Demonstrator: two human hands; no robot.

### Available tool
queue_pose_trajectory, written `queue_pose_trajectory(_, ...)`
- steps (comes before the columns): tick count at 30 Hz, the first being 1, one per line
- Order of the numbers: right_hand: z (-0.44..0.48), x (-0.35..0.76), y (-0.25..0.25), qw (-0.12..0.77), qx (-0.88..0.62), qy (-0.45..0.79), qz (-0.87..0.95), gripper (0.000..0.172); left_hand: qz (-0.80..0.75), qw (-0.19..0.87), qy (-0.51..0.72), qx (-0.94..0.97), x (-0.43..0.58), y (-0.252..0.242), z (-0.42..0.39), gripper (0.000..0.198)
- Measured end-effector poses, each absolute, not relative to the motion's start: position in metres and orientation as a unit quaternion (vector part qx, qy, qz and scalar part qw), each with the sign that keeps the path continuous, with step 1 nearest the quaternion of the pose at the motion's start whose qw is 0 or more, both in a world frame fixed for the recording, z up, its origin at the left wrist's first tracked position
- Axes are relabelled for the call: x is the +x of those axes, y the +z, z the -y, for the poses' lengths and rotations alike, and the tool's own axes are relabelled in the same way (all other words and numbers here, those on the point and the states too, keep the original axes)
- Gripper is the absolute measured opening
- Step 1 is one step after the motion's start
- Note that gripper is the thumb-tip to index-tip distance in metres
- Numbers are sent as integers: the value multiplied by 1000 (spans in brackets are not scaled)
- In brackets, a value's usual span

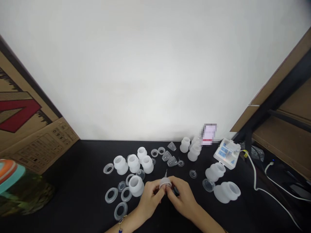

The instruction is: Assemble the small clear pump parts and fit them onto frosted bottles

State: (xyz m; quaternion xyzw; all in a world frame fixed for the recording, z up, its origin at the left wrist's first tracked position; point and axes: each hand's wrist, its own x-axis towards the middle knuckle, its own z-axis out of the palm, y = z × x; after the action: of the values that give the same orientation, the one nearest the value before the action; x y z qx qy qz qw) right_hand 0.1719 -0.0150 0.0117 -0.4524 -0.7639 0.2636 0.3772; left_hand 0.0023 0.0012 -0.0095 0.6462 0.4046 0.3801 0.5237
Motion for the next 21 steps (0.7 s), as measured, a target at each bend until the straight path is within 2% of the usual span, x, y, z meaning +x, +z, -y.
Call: queue_pose_trajectory(21,14,172,7,359,-487,244,758,12,-419,445,362,703,2,-13,-2,40)
